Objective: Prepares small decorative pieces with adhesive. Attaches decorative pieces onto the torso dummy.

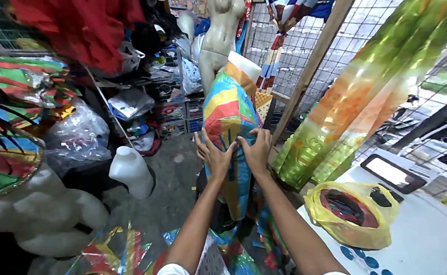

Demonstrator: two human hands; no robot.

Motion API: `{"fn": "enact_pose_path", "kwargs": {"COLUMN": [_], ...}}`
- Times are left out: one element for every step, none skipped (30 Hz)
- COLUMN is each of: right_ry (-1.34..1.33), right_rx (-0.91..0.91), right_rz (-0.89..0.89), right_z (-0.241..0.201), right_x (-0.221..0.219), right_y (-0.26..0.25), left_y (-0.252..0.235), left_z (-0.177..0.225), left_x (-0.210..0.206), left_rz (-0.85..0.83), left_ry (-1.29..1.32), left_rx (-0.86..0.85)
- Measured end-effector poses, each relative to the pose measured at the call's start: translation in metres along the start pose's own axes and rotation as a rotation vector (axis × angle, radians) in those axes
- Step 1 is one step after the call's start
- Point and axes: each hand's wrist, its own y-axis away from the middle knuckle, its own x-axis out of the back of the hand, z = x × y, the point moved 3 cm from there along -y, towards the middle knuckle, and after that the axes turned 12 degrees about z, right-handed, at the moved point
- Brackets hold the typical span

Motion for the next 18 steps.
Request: {"fn": "enact_pose_path", "kwargs": {"right_ry": [-0.004, -0.013, -0.014, -0.011, -0.01, -0.011, -0.014, -0.015, -0.016, -0.017, -0.03, -0.052, -0.082, -0.118, -0.141, -0.152, -0.157, -0.159], "right_rx": [0.005, 0.018, 0.032, 0.05, 0.063, 0.077, 0.086, 0.081, 0.074, 0.066, 0.057, 0.043, 0.034, 0.032, 0.037, 0.042, 0.044, 0.044], "right_rz": [0.016, 0.023, 0.012, -0.009, -0.042, -0.068, -0.088, -0.111, -0.127, -0.14, -0.153, -0.169, -0.185, -0.19, -0.19, -0.189, -0.183, -0.186], "right_z": [0.003, 0.005, 0.006, 0.006, 0.005, 0.004, 0.004, 0.004, 0.004, 0.005, 0.006, 0.008, 0.01, 0.013, 0.016, 0.017, 0.019, 0.02], "right_x": [0.0, -0.001, -0.001, -0.001, -0.002, -0.003, -0.004, -0.005, -0.005, -0.005, -0.005, -0.005, -0.005, -0.007, -0.008, -0.01, -0.011, -0.012], "right_y": [-0.002, -0.004, -0.007, -0.01, -0.013, -0.016, -0.018, -0.02, -0.021, -0.021, -0.022, -0.024, -0.025, -0.027, -0.029, -0.03, -0.03, -0.031], "left_y": [-0.002, -0.004, -0.006, -0.008, -0.01, -0.012, -0.013, -0.013, -0.011, -0.006, 0.003, 0.014, 0.027, 0.042, 0.055, 0.066, 0.074, 0.078], "left_z": [-0.001, -0.002, -0.002, -0.002, -0.003, -0.004, -0.005, -0.007, -0.009, -0.012, -0.017, -0.027, -0.038, -0.051, -0.063, -0.073, -0.081, -0.086], "left_x": [-0.001, -0.001, -0.002, -0.002, -0.004, -0.005, -0.006, -0.006, -0.004, 0.001, 0.006, 0.01, 0.013, 0.014, 0.014, 0.012, 0.01, 0.007], "left_rz": [-0.007, -0.012, -0.023, -0.03, -0.034, -0.035, -0.032, -0.03, -0.031, -0.037, -0.037, -0.042, -0.083, -0.143, -0.208, -0.285, -0.366, -0.426], "left_ry": [-0.015, -0.024, -0.031, -0.032, -0.029, -0.019, -0.004, 0.021, 0.067, 0.121, 0.177, 0.228, 0.271, 0.304, 0.313, 0.312, 0.313, 0.315], "left_rx": [-0.008, -0.018, -0.023, -0.027, -0.03, -0.031, -0.029, -0.017, 0.011, 0.067, 0.14, 0.234, 0.346, 0.463, 0.561, 0.63, 0.665, 0.668]}}
